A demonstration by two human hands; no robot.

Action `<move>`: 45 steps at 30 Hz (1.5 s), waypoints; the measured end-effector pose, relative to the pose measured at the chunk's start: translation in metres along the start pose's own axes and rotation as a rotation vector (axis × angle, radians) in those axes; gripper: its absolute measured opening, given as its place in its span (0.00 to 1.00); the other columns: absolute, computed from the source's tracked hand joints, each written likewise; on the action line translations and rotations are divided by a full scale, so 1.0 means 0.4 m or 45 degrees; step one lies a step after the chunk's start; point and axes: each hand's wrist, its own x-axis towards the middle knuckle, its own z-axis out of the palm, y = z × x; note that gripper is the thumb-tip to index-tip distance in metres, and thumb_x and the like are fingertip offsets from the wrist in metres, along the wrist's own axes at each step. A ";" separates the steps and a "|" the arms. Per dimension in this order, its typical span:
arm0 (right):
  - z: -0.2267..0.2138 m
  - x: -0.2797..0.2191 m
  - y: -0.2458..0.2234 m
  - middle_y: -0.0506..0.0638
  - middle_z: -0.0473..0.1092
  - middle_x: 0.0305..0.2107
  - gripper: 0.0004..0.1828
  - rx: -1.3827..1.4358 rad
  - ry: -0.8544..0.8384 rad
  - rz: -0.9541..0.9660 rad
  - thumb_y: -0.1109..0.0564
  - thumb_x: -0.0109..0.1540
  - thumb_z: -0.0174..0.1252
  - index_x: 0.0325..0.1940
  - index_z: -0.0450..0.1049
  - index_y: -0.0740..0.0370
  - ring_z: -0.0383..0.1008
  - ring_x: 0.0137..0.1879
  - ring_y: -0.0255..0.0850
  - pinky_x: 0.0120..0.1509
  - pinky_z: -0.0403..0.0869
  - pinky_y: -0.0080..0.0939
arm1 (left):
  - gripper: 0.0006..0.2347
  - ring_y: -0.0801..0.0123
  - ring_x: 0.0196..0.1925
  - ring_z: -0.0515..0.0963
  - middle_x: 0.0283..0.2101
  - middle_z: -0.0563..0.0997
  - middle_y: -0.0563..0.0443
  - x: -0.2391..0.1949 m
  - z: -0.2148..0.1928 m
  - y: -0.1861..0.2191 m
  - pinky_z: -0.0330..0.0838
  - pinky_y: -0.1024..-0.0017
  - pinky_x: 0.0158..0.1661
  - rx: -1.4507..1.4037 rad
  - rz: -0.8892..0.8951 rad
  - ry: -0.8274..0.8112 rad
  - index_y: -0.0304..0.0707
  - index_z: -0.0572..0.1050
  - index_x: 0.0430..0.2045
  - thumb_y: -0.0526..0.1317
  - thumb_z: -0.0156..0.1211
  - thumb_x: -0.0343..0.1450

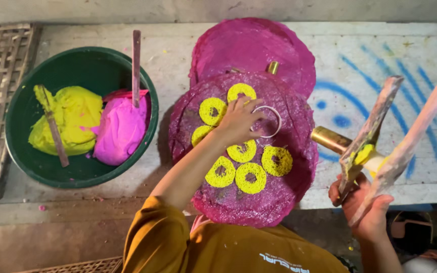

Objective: The person applies dough using a handheld extruder tool to decorate round pink sheets. They use the tool to press out yellow and pink dough patterns, including circles and wavy lines, and periodically refill the extruder with colored dough from a bowl.

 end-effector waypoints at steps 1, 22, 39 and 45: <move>-0.001 0.001 0.000 0.53 0.64 0.37 0.64 -0.019 0.005 0.017 0.07 0.50 0.45 0.62 0.64 0.68 0.64 0.41 0.47 0.46 0.61 0.46 | 0.18 0.46 0.73 0.56 0.69 0.65 0.45 -0.012 0.006 -0.010 0.47 0.44 0.69 0.094 -0.018 -0.008 0.51 0.77 0.48 0.47 0.69 0.64; 0.216 0.454 -0.206 0.54 0.71 0.21 0.48 -1.385 -0.548 0.698 0.22 0.66 0.35 0.32 0.78 0.70 0.68 0.27 0.46 0.36 0.66 0.53 | 0.14 0.71 0.36 0.72 0.29 0.68 0.60 0.091 -0.069 -0.002 0.69 0.63 0.53 -3.168 0.413 0.797 0.48 0.66 0.32 0.56 0.53 0.74; 0.322 0.444 -0.239 0.63 0.77 0.27 0.44 -1.963 -0.488 0.381 0.22 0.64 0.36 0.46 0.80 0.61 0.80 0.38 0.58 0.46 0.74 0.56 | 0.10 0.71 0.25 0.61 0.21 0.58 0.59 0.137 0.015 -0.051 0.65 0.64 0.36 -3.141 0.205 0.997 0.49 0.59 0.22 0.50 0.41 0.70; 0.347 0.449 -0.223 0.67 0.77 0.30 0.41 -1.912 -0.428 0.117 0.24 0.63 0.39 0.53 0.79 0.59 0.78 0.42 0.66 0.46 0.73 0.60 | 0.09 0.72 0.24 0.59 0.20 0.57 0.61 0.153 -0.027 -0.094 0.63 0.66 0.35 -3.145 0.348 0.906 0.49 0.58 0.21 0.47 0.41 0.70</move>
